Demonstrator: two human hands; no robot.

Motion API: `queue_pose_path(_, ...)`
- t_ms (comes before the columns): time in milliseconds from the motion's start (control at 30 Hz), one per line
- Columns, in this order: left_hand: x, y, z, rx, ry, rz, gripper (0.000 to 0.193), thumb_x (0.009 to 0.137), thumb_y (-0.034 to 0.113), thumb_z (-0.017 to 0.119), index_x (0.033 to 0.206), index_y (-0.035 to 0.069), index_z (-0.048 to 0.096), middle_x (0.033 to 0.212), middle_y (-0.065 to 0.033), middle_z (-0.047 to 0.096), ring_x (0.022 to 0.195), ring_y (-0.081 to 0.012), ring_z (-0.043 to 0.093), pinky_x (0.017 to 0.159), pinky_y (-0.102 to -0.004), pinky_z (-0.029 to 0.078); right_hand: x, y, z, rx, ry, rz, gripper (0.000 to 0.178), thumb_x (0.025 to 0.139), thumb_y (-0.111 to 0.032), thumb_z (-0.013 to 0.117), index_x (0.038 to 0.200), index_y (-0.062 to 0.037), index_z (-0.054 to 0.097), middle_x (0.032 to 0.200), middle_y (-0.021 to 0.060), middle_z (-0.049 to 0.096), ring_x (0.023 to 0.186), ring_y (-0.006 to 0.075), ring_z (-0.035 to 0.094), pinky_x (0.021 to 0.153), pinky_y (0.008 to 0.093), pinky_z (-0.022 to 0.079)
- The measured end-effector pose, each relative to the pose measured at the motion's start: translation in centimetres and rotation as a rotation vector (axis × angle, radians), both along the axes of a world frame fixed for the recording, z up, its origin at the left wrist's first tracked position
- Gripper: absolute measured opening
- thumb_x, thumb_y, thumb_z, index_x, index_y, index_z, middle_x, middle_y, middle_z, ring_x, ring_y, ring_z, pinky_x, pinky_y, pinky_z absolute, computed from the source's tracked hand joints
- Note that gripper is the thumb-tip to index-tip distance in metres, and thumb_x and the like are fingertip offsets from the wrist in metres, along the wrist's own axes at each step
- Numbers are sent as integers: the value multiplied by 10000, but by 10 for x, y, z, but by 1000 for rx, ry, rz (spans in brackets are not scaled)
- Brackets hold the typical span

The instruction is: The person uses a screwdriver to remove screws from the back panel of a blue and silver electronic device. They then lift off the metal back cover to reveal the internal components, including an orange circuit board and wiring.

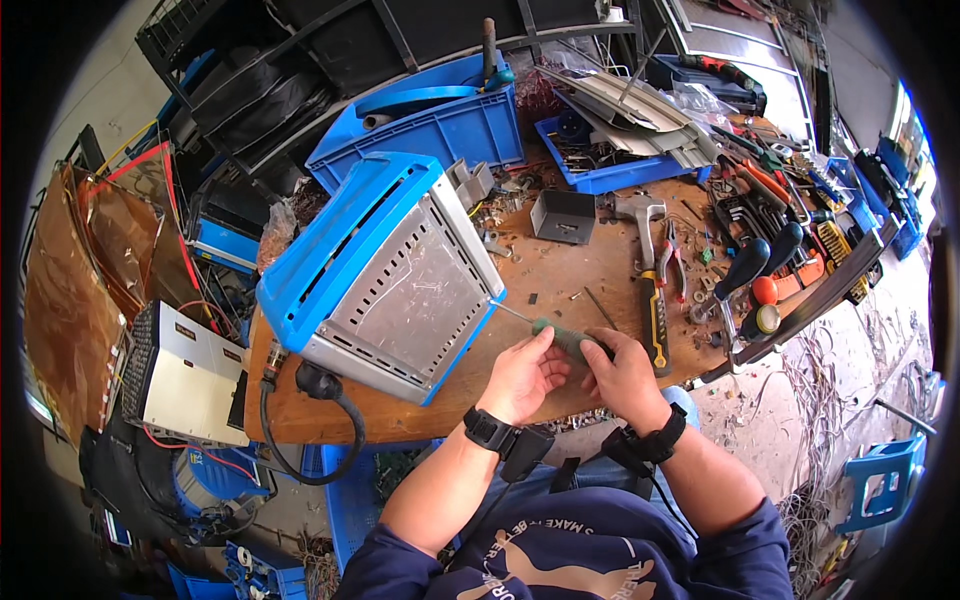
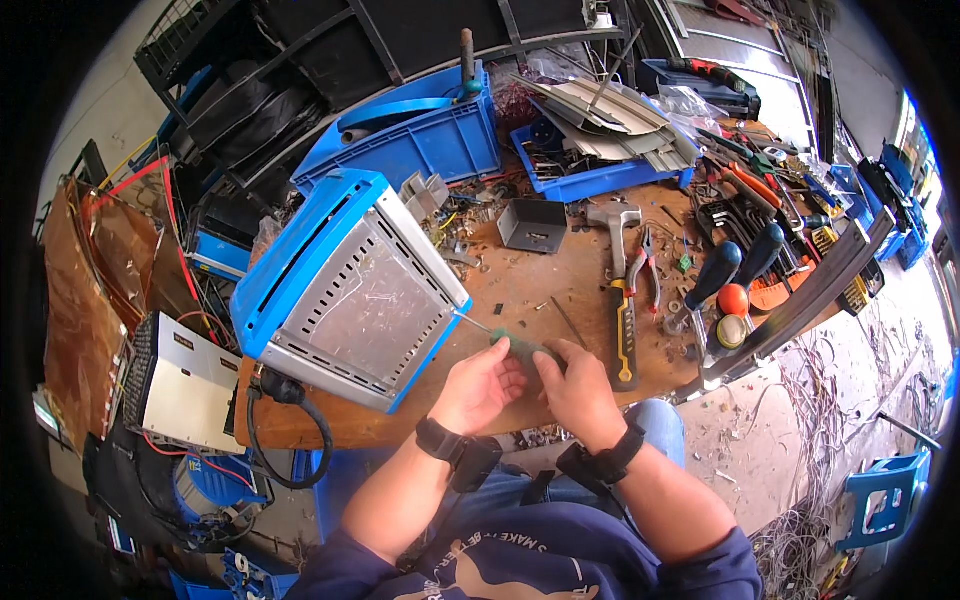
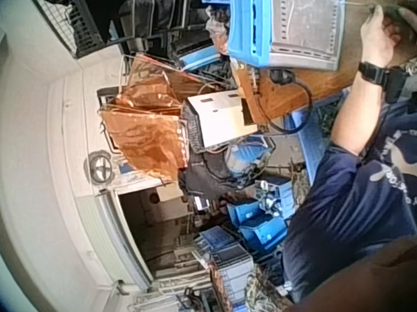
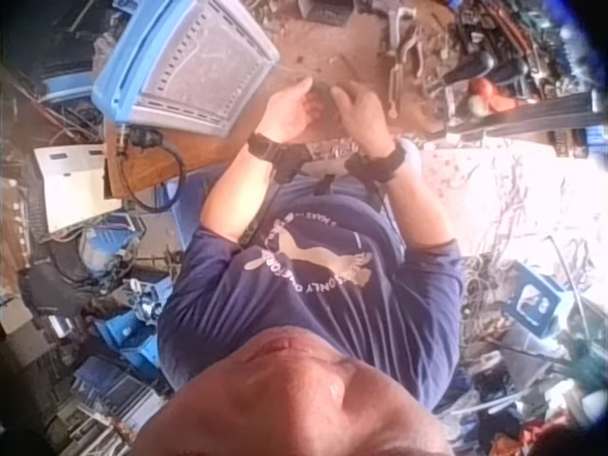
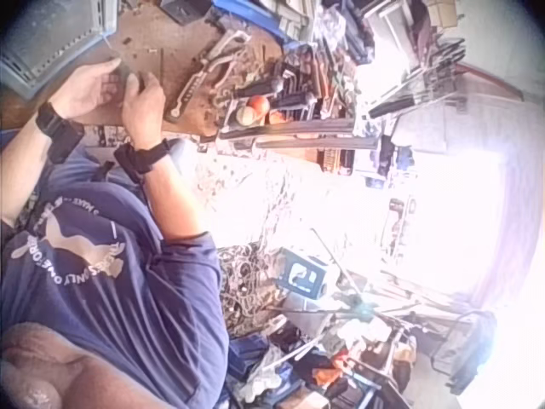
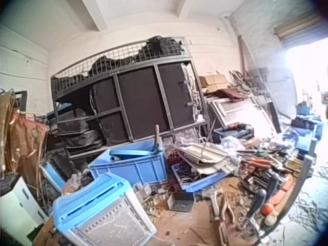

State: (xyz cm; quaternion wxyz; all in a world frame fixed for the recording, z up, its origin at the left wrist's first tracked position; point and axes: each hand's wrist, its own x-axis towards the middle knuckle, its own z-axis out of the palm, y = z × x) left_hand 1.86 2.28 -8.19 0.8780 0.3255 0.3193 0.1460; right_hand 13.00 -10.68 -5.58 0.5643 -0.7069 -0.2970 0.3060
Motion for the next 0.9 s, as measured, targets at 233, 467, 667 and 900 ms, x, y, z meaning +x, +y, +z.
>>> queue_pose_path(233, 1, 0, 0, -9, -12, 14, 208, 939, 274, 629, 979, 70, 616, 870, -61, 639, 777, -210, 631, 700, -331, 505, 0, 1, 0, -3, -6, -8, 354, 929, -199, 583, 1134, 88, 609, 676, 145, 654, 551, 170, 638, 529, 308, 488)
queue_pose_path(467, 2, -1, -2, -13, -27, 16, 221, 942, 270, 623, 1004, 57, 613, 884, -71, 645, 787, -213, 633, 708, -328, 509, 0, 1, -3, 7, -6, -1, 357, 943, -195, 569, 1153, 93, 593, 691, 130, 645, 536, 154, 626, 499, 287, 485)
queue_pose_path(667, 0, 0, -3, -15, -34, 19, 221, 953, 260, 605, 1019, 49, 611, 900, -80, 655, 791, -209, 635, 714, -326, 511, 2, 3, -7, 17, 58, 37, 347, 972, -190, 543, 1178, 86, 577, 718, 88, 632, 526, 121, 607, 441, 246, 479)
queue_pose_path(900, 2, 0, -4, -1, -48, 18, 232, 943, 266, 622, 1020, 48, 604, 878, -77, 649, 779, -205, 629, 706, -328, 508, 0, 2, -4, 21, 105, 11, 339, 972, -191, 542, 1164, 86, 584, 736, 93, 638, 537, 124, 615, 442, 243, 482)
